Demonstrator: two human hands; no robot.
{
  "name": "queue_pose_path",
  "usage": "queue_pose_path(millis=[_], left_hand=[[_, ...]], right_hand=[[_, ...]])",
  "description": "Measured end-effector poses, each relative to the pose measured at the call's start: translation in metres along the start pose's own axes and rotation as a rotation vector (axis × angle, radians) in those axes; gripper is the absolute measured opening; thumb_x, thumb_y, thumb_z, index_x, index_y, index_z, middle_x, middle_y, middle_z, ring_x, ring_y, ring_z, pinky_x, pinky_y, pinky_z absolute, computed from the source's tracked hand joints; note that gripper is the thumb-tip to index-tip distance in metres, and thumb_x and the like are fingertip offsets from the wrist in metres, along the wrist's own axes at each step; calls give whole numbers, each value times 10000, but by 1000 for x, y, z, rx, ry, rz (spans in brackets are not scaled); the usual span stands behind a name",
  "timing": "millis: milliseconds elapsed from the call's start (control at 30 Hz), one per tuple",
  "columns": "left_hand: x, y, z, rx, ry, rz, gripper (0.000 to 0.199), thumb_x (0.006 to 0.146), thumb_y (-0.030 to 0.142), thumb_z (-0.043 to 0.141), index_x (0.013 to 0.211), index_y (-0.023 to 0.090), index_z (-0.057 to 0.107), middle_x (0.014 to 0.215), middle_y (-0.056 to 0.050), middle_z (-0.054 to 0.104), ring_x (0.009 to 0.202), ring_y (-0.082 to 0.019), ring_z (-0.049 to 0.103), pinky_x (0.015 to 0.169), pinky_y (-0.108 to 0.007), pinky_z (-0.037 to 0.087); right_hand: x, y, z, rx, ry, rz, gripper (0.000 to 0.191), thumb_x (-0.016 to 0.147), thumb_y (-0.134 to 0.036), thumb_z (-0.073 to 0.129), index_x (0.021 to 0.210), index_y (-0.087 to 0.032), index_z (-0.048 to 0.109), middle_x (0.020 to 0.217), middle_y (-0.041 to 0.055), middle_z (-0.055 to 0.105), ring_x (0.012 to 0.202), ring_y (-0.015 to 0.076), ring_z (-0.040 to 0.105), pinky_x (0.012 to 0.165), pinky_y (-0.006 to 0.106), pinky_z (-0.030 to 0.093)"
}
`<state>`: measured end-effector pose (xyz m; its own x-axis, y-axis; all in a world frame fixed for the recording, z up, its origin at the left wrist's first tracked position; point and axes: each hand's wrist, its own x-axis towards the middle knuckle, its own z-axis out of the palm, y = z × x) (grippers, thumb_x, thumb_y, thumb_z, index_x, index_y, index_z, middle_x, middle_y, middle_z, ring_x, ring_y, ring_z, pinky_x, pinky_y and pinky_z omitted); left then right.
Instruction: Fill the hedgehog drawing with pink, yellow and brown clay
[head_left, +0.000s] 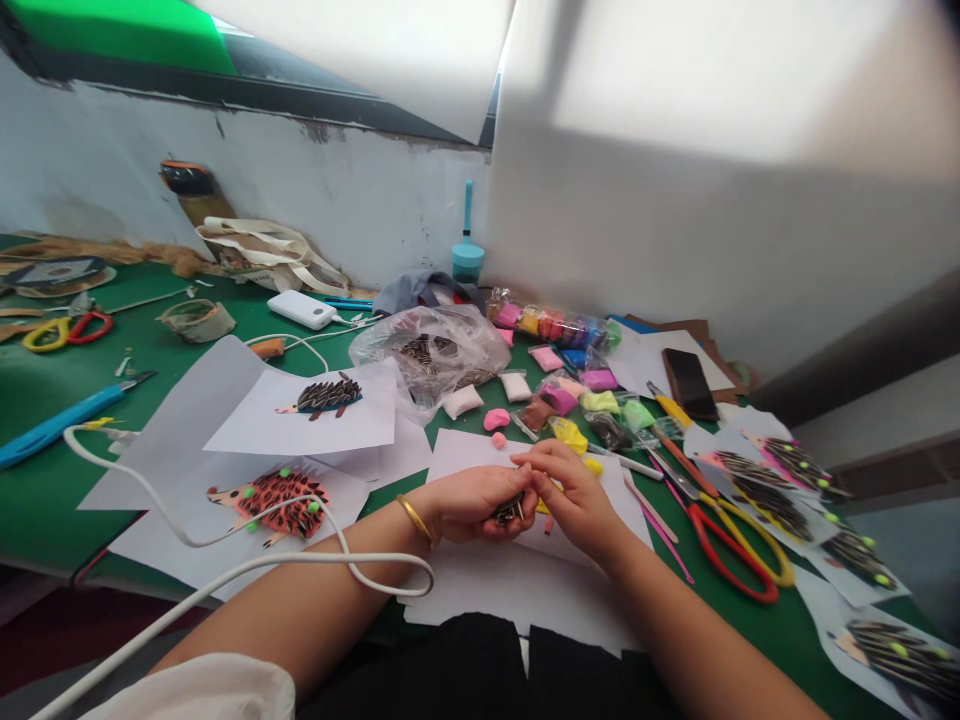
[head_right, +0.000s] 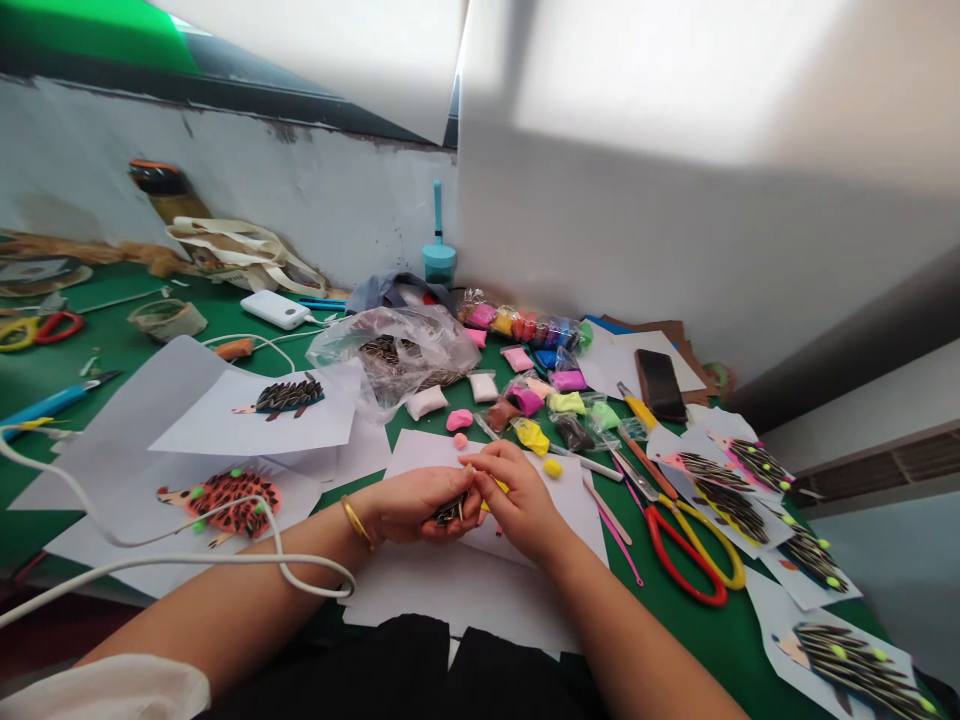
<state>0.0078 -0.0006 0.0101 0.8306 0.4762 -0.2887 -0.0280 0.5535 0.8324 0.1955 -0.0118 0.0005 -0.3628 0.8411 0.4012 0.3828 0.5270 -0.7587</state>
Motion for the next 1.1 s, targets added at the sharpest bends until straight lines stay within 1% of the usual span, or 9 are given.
queue_pose_path(millis=[100,200,400,533,633,733,900,1033,1100], left_hand=[[-2,1,0,67,-30,-10,575,827,721,523,712,158,543,623,3,490,407,-51,312,388,-215,169],[-1,1,-1,52,6,1,609,832,749,476,710,155,530,626,0,496,392,-39,293,378,-203,159],[3,4,-12,-213,93,4,484,914,642,454,794,175,500,632,27,470,373,-14,257,370,-130,101],[5,9,-22,-348,235,115,389,918,545,538,800,177,491,636,48,436,377,-8,256,365,-114,99],[7,11,-28,-405,350,193,386,907,521,570,772,171,478,663,46,439,388,-4,280,364,-115,103],[10,10,-31,-428,434,203,378,897,502,593,763,169,474,677,45,446,388,1,286,366,-118,104],[12,8,-31,-426,462,202,368,904,488,589,763,164,484,679,40,449,388,3,290,368,-117,100],[12,8,-31,-423,465,205,370,909,490,579,765,159,501,667,39,446,388,0,298,364,-114,116],[12,8,-31,-420,461,209,370,906,491,584,765,159,502,670,38,449,389,0,300,362,-112,119]], right_hand=[[0,-2,-1,81,-37,29,201,939,-352,567,981,-238,727,922,54,601,890,194,607,814,335,523],[0,-1,-1,183,-15,82,173,910,-374,608,865,-227,688,890,46,617,858,194,619,798,345,535],[-2,4,1,432,93,269,120,902,-336,573,933,-230,618,967,59,705,838,190,670,747,353,565],[-3,9,-5,274,129,262,116,879,-298,567,912,-218,644,820,33,695,734,166,644,700,318,541],[-5,13,-10,22,77,202,198,887,-285,552,999,-233,708,874,45,699,798,184,642,731,324,519],[-7,17,-13,-110,40,198,228,893,-282,558,1062,-245,706,900,39,710,791,185,645,711,313,514],[-9,18,-13,-208,-83,170,147,873,-242,574,913,-242,715,909,30,726,805,188,665,687,295,512],[-10,14,-9,-172,-204,225,159,895,-216,526,886,-227,684,797,7,712,539,130,628,556,265,484],[-10,13,-8,-201,-248,228,170,896,-189,509,855,-223,670,733,-8,696,485,117,602,548,263,467]])
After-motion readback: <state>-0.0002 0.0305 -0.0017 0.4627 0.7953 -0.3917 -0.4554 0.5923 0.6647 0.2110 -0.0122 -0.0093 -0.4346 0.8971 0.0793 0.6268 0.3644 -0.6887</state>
